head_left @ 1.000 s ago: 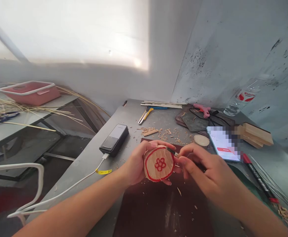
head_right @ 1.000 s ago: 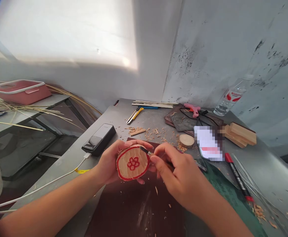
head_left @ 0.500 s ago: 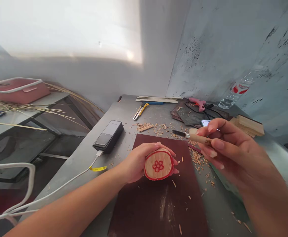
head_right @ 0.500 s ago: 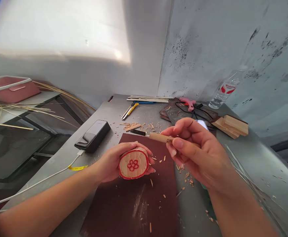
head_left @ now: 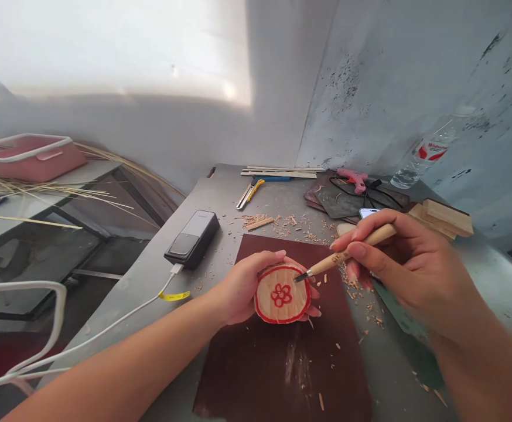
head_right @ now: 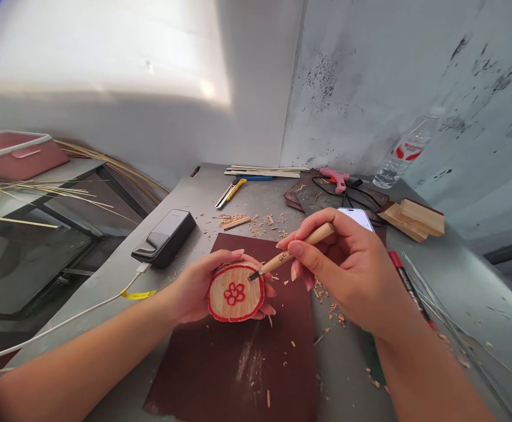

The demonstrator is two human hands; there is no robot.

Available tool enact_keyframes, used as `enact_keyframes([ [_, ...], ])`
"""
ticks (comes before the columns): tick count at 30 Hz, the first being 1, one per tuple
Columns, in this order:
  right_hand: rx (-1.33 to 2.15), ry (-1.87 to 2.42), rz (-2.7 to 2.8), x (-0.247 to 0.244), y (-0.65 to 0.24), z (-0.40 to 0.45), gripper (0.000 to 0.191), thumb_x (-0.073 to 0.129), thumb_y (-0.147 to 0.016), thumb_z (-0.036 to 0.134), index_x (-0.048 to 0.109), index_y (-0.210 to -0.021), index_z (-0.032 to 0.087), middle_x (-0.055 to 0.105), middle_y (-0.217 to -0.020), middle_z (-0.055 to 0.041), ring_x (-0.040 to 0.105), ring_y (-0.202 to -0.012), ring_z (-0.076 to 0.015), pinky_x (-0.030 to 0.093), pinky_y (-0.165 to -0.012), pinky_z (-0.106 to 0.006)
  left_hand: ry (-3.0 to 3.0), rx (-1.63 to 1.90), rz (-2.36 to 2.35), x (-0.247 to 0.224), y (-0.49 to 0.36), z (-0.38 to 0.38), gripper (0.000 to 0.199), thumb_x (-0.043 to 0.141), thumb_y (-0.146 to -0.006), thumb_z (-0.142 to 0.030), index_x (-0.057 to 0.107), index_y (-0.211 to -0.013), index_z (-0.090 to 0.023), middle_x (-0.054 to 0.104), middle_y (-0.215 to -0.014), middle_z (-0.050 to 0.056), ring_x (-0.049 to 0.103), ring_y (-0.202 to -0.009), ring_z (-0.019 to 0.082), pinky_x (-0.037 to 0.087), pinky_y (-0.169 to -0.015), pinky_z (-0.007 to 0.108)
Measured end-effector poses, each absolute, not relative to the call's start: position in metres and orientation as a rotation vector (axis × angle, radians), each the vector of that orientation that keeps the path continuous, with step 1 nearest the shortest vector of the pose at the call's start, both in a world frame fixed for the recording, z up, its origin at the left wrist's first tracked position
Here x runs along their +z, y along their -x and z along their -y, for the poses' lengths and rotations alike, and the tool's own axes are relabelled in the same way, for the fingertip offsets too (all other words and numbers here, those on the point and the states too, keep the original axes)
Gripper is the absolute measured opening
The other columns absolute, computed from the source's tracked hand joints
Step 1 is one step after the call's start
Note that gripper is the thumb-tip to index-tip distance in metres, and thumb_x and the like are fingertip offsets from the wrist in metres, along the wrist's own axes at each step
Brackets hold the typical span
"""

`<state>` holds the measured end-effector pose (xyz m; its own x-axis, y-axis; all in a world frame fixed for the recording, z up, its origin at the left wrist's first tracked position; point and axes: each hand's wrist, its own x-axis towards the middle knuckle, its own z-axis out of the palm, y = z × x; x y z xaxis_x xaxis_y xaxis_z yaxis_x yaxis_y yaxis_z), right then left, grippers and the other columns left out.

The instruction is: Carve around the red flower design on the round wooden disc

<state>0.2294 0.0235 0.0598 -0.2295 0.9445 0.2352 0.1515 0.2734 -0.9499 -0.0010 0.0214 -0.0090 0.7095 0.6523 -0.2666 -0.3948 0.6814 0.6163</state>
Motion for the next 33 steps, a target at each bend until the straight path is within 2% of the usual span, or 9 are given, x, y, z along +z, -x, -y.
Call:
enact_keyframes([
  [3,1.028,1.039,1.630,0.056,-0.226,-0.023,0.018,0.079,-0.093,0.039,0.065,-0.096,0.028,0.082,-0.093,-0.0042,0.076,-0.069,-0.0201,0.063,-0.055,-0.029,-0.559,0.608,-0.505,-0.009,0.000,-0.020,0.041,0.059,-0.091,-0.049,0.074,-0.097,-0.012,0.080,-0.093,0.018,0.080,-0.083,0.033,0.058,-0.086,0.044],
  [5,1.002,1.051,1.660,0.054,-0.225,-0.022,0.018,0.076,-0.095,0.041,0.064,-0.096,0.028,0.081,-0.090,-0.0032,0.078,-0.073,-0.0210,0.065,-0.061,-0.029,-0.571,0.630,-0.513,-0.008,-0.001,-0.019,0.041,0.059,-0.091,-0.048,0.075,-0.096,-0.011,0.080,-0.092,0.018,0.080,-0.082,0.033,0.059,-0.085,0.043],
  [10,1.052,1.031,1.776,0.050,-0.223,-0.020,0.018,0.070,-0.099,0.043,0.062,-0.097,0.027,0.081,-0.089,-0.0044,0.080,-0.076,-0.0221,0.066,-0.066,-0.030,-0.633,0.707,-0.574,-0.008,-0.002,-0.019,0.036,0.061,-0.087,-0.041,0.077,-0.097,-0.010,0.080,-0.091,0.016,0.079,-0.080,0.032,0.060,-0.083,0.045],
  [14,0.984,0.961,1.698,0.047,-0.223,-0.021,0.012,0.066,-0.102,0.040,0.060,-0.100,0.030,0.079,-0.090,-0.0008,0.079,-0.081,-0.0211,0.065,-0.072,-0.032,-0.636,0.689,-0.566,-0.009,-0.003,-0.019,0.036,0.064,-0.085,-0.044,0.076,-0.094,-0.011,0.080,-0.088,0.018,0.080,-0.078,0.034,0.060,-0.082,0.046],
  [23,1.083,0.941,1.848,0.048,-0.221,-0.017,0.008,0.062,-0.104,0.037,0.061,-0.100,0.030,0.077,-0.089,-0.0013,0.078,-0.081,-0.0205,0.064,-0.073,-0.032,-0.679,0.725,-0.633,-0.004,-0.002,-0.018,0.037,0.061,-0.087,-0.042,0.079,-0.094,-0.010,0.081,-0.091,0.017,0.079,-0.077,0.032,0.060,-0.077,0.042],
  [28,0.947,0.901,1.681,0.045,-0.218,-0.016,0.009,0.063,-0.104,0.037,0.058,-0.101,0.031,0.077,-0.088,0.0009,0.076,-0.077,-0.0197,0.064,-0.073,-0.034,-0.672,0.702,-0.606,-0.004,-0.002,-0.018,0.039,0.061,-0.086,-0.046,0.077,-0.093,-0.011,0.081,-0.089,0.017,0.080,-0.078,0.034,0.060,-0.081,0.046],
  [33,1.045,0.935,1.872,0.043,-0.220,-0.014,0.006,0.059,-0.106,0.036,0.059,-0.103,0.031,0.076,-0.089,-0.0003,0.077,-0.081,-0.0207,0.063,-0.074,-0.034,-0.761,0.746,-0.683,-0.003,-0.001,-0.017,0.037,0.060,-0.087,-0.043,0.079,-0.094,-0.011,0.080,-0.092,0.016,0.078,-0.081,0.032,0.060,-0.083,0.046],
])
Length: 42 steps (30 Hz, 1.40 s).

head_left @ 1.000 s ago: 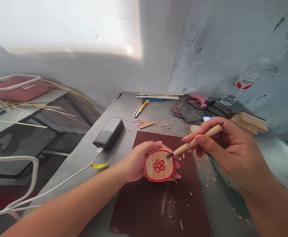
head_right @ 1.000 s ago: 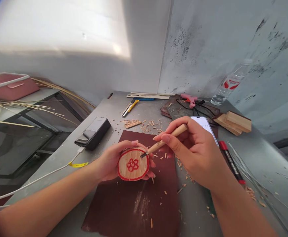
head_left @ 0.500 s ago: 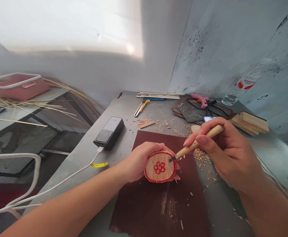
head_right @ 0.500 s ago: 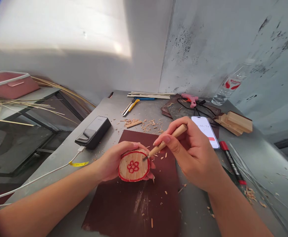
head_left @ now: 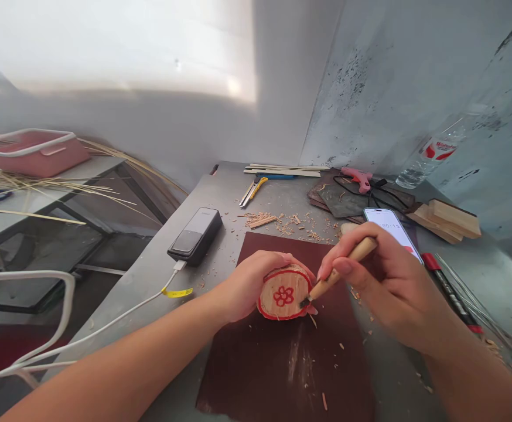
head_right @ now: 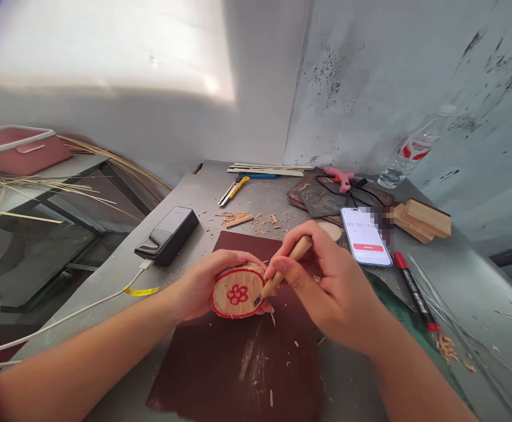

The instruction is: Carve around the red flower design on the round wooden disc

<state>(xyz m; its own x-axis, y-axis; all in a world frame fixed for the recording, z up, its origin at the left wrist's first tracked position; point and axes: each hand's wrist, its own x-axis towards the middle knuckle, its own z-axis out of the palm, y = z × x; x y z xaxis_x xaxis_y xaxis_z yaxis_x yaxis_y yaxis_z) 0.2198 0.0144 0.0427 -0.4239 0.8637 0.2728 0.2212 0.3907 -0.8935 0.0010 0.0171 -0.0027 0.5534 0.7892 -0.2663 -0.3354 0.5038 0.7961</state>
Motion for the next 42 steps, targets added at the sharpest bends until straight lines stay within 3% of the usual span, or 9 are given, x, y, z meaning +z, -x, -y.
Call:
enact_keyframes([
  [7,0.939,0.900,1.738,0.043,-0.218,-0.014,0.005,0.060,-0.105,0.036,0.057,-0.102,0.034,0.075,-0.089,0.0026,0.075,-0.077,-0.0195,0.063,-0.073,-0.034,-0.810,0.693,-0.666,-0.004,-0.001,-0.017,0.034,0.056,-0.090,-0.041,0.076,-0.093,-0.014,0.078,-0.085,0.013,0.077,-0.080,0.030,0.059,-0.084,0.046],
  [13,1.143,0.896,1.861,0.037,-0.216,-0.013,0.003,0.057,-0.108,0.033,0.058,-0.107,0.030,0.075,-0.089,0.0000,0.075,-0.080,-0.0193,0.063,-0.073,-0.034,-0.867,0.733,-0.700,-0.004,0.000,-0.016,0.034,0.053,-0.094,-0.035,0.078,-0.095,-0.013,0.076,-0.095,0.012,0.074,-0.089,0.028,0.057,-0.090,0.043],
  [18,0.965,0.756,1.675,0.037,-0.214,-0.014,0.005,0.060,-0.106,0.027,0.058,-0.105,0.032,0.073,-0.089,0.0013,0.072,-0.075,-0.0163,0.061,-0.069,-0.030,-0.840,0.694,-0.665,-0.006,0.001,-0.016,0.036,0.055,-0.092,-0.039,0.078,-0.099,-0.012,0.078,-0.091,0.012,0.077,-0.084,0.032,0.059,-0.087,0.046],
  [25,1.213,0.852,1.870,0.032,-0.217,-0.011,0.003,0.057,-0.108,0.031,0.059,-0.108,0.030,0.074,-0.089,0.0000,0.074,-0.076,-0.0185,0.061,-0.066,-0.032,-0.897,0.723,-0.698,-0.007,0.002,-0.016,0.034,0.053,-0.095,-0.038,0.078,-0.090,-0.015,0.078,-0.092,0.010,0.075,-0.086,0.028,0.059,-0.086,0.040],
  [31,0.983,0.755,1.659,0.038,-0.209,-0.010,0.008,0.062,-0.105,0.025,0.060,-0.099,0.030,0.072,-0.083,0.0031,0.067,-0.060,-0.0136,0.055,-0.052,-0.027,-0.848,0.659,-0.620,-0.007,-0.001,-0.015,0.040,0.056,-0.093,-0.044,0.078,-0.099,-0.012,0.078,-0.089,0.013,0.078,-0.081,0.030,0.060,-0.084,0.043],
  [37,0.726,0.789,1.698,0.035,-0.207,-0.007,0.010,0.071,-0.098,0.025,0.062,-0.097,0.030,0.069,-0.081,0.0024,0.068,-0.063,-0.0168,0.056,-0.053,-0.032,-0.876,0.622,-0.613,-0.007,-0.003,-0.012,0.036,0.062,-0.095,-0.046,0.079,-0.097,-0.015,0.079,-0.102,0.015,0.077,-0.089,0.031,0.059,-0.092,0.047],
  [42,0.619,0.807,1.670,0.034,-0.203,-0.004,0.010,0.065,-0.102,0.027,0.057,-0.097,0.031,0.067,-0.077,0.0041,0.065,-0.056,-0.0154,0.052,-0.051,-0.032,-0.947,0.595,-0.665,-0.003,-0.005,-0.008,0.041,0.063,-0.095,-0.048,0.081,-0.101,-0.011,0.080,-0.101,0.016,0.077,-0.097,0.033,0.059,-0.093,0.044],
])
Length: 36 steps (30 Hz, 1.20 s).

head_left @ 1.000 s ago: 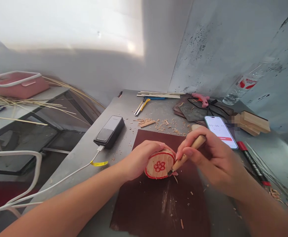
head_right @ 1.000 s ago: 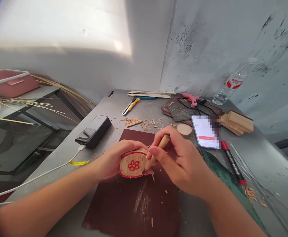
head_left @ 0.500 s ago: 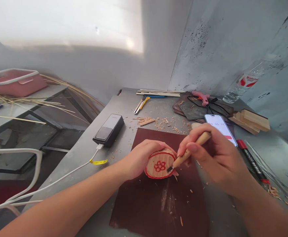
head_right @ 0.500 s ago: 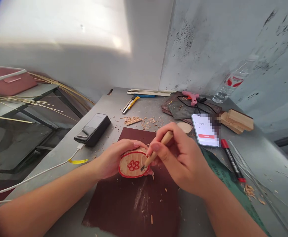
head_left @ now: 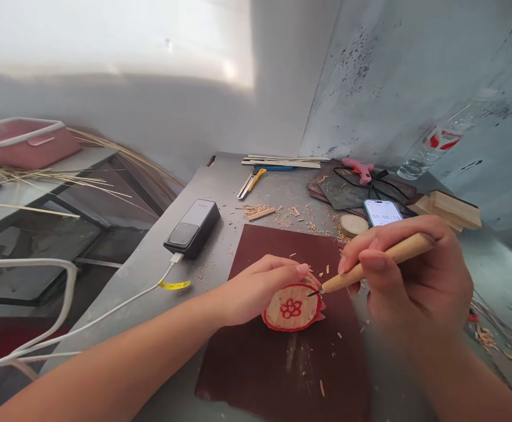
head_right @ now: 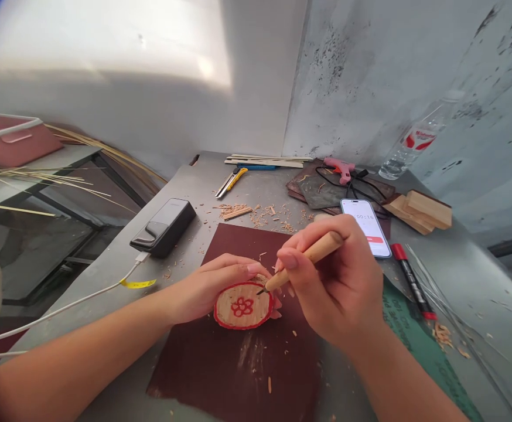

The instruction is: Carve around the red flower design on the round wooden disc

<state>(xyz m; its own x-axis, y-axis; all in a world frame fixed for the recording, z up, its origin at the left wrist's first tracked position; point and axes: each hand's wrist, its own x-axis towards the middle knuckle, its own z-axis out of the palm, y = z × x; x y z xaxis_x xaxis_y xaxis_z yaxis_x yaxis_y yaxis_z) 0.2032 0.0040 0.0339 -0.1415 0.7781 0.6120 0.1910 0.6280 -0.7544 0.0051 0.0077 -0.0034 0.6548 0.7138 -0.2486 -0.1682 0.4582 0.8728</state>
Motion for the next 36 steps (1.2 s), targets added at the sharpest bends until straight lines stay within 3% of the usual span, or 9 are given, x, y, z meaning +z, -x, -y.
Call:
enact_keyframes([
  [6,0.726,0.920,1.929,0.034,-0.206,-0.006,0.013,0.063,-0.103,0.029,0.055,-0.092,0.028,0.065,-0.073,0.0038,0.063,-0.061,-0.0145,0.049,-0.056,-0.029,-0.904,0.733,-0.660,-0.003,-0.004,-0.012,0.038,0.065,-0.096,-0.047,0.081,-0.089,-0.013,0.079,-0.087,0.011,0.076,-0.082,0.024,0.058,-0.081,0.033],
  [11,0.545,1.794,2.090,0.037,-0.231,-0.028,0.032,0.042,-0.107,0.046,0.050,-0.082,0.027,0.063,-0.070,-0.0007,0.059,-0.062,-0.0194,0.043,-0.061,-0.034,-0.808,0.957,-0.762,0.002,0.007,-0.023,0.043,0.065,-0.093,-0.049,0.081,-0.097,-0.010,0.081,-0.097,0.016,0.078,-0.086,0.029,0.061,-0.081,0.037],
  [13,0.581,1.930,2.141,0.031,-0.241,-0.036,0.034,0.055,-0.098,0.050,0.051,-0.075,0.026,0.060,-0.063,-0.0030,0.055,-0.057,-0.0216,0.036,-0.054,-0.034,-0.744,1.042,-0.784,0.004,0.010,-0.026,0.042,0.066,-0.092,-0.049,0.081,-0.097,-0.010,0.082,-0.096,0.016,0.079,-0.086,0.030,0.062,-0.080,0.036],
  [18,0.839,1.892,2.206,0.018,-0.243,-0.044,0.037,0.078,-0.078,0.053,0.062,-0.094,0.023,0.068,-0.073,-0.0025,0.062,-0.060,-0.0199,0.044,-0.051,-0.029,-0.666,1.170,-0.789,0.007,0.009,-0.025,0.034,0.066,-0.093,-0.043,0.080,-0.092,-0.012,0.082,-0.100,0.013,0.081,-0.089,0.031,0.063,-0.083,0.038],
  [23,0.808,1.660,2.186,0.026,-0.236,-0.046,0.042,0.060,-0.092,0.054,0.045,-0.066,0.025,0.051,-0.060,0.0034,0.049,-0.052,-0.0151,0.037,-0.045,-0.027,-0.692,1.218,-0.706,0.013,0.009,-0.021,0.040,0.063,-0.093,-0.048,0.080,-0.093,-0.012,0.082,-0.095,0.014,0.081,-0.088,0.032,0.063,-0.082,0.039],
  [26,0.543,1.507,2.032,0.036,-0.236,-0.044,0.041,0.053,-0.100,0.051,0.042,-0.070,0.026,0.044,-0.063,0.0043,0.044,-0.055,-0.0154,0.038,-0.051,-0.029,-0.763,1.269,-0.636,0.015,0.012,-0.018,0.045,0.059,-0.095,-0.051,0.081,-0.097,-0.011,0.082,-0.095,0.015,0.080,-0.088,0.032,0.063,-0.084,0.041],
  [30,-0.013,1.333,1.646,0.047,-0.236,-0.036,0.019,0.063,-0.099,0.039,0.054,-0.088,0.026,0.037,-0.067,0.0044,0.039,-0.064,-0.0187,0.037,-0.067,-0.036,-0.852,1.331,-0.585,0.017,0.015,-0.016,0.048,0.056,-0.096,-0.053,0.082,-0.099,-0.013,0.082,-0.098,0.015,0.080,-0.091,0.032,0.062,-0.086,0.041],
  [32,-0.284,1.270,1.513,0.051,-0.237,-0.033,0.021,0.067,-0.095,0.032,0.050,-0.086,0.026,0.040,-0.068,0.0030,0.043,-0.066,-0.0197,0.038,-0.072,-0.038,-0.887,1.352,-0.566,0.017,0.015,-0.016,0.048,0.055,-0.097,-0.053,0.082,-0.098,-0.013,0.082,-0.098,0.014,0.080,-0.092,0.031,0.062,-0.085,0.041],
  [36,-0.596,1.202,1.454,0.051,-0.240,-0.030,0.026,0.070,-0.090,0.027,0.046,-0.080,0.026,0.043,-0.063,0.0030,0.044,-0.058,-0.0174,0.038,-0.064,-0.037,-0.877,1.367,-0.559,0.018,0.014,-0.016,0.046,0.056,-0.095,-0.052,0.082,-0.095,-0.014,0.082,-0.097,0.013,0.080,-0.088,0.030,0.063,-0.083,0.041],
])
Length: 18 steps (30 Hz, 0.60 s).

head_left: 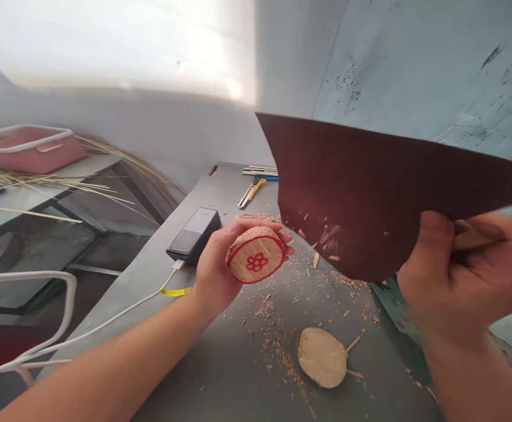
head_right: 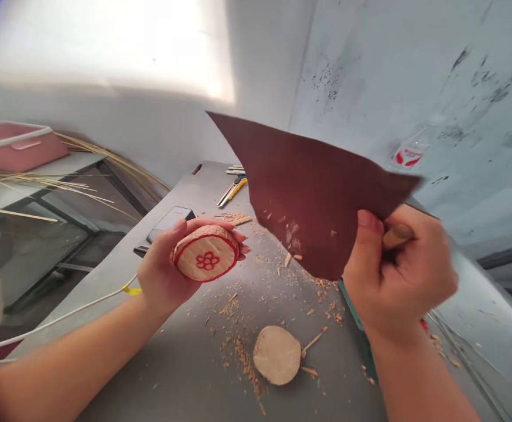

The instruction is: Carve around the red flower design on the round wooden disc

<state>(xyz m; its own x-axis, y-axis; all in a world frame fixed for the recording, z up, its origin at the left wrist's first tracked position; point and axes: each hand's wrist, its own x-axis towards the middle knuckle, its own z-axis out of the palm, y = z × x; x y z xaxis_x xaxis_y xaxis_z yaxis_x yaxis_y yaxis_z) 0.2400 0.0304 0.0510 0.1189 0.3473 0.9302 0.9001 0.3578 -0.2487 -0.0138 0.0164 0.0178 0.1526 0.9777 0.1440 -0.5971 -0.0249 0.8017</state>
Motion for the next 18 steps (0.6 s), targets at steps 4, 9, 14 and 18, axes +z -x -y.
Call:
enact_keyframes([
  [4,-0.616,1.272,1.420,0.050,-0.240,-0.031,0.031,0.072,-0.088,0.025,0.045,-0.072,0.026,0.042,-0.060,0.0028,0.044,-0.055,-0.0162,0.037,-0.062,-0.036,-0.870,1.362,-0.577,0.017,0.013,-0.015,0.047,0.054,-0.097,-0.052,0.082,-0.098,-0.014,0.082,-0.098,0.013,0.080,-0.087,0.029,0.063,-0.082,0.040],
  [9,-0.540,1.265,1.382,0.057,-0.245,-0.038,0.028,0.070,-0.086,0.031,0.043,-0.078,0.027,0.043,-0.061,0.0031,0.045,-0.058,-0.0188,0.040,-0.068,-0.040,-0.855,1.330,-0.572,0.018,0.013,-0.016,0.046,0.059,-0.093,-0.055,0.082,-0.094,-0.015,0.083,-0.095,0.014,0.081,-0.087,0.032,0.064,-0.083,0.044],
  [14,-0.002,1.426,1.266,0.058,-0.269,-0.055,0.024,0.073,-0.084,0.032,0.050,-0.079,0.027,0.044,-0.067,0.0031,0.044,-0.061,-0.0185,0.043,-0.070,-0.041,-0.820,1.417,-0.567,0.023,0.021,-0.020,0.049,0.058,-0.093,-0.057,0.082,-0.096,-0.015,0.083,-0.095,0.014,0.080,-0.095,0.035,0.065,-0.087,0.048],
  [18,0.339,1.415,1.470,0.048,-0.277,-0.065,0.039,0.071,-0.088,0.034,0.040,-0.065,0.027,0.054,-0.062,0.0013,0.050,-0.048,-0.0145,0.044,-0.049,-0.033,-0.807,1.584,-0.614,0.026,0.028,-0.024,0.052,0.055,-0.095,-0.058,0.082,-0.099,-0.015,0.083,-0.095,0.013,0.079,-0.101,0.036,0.065,-0.089,0.049],
])
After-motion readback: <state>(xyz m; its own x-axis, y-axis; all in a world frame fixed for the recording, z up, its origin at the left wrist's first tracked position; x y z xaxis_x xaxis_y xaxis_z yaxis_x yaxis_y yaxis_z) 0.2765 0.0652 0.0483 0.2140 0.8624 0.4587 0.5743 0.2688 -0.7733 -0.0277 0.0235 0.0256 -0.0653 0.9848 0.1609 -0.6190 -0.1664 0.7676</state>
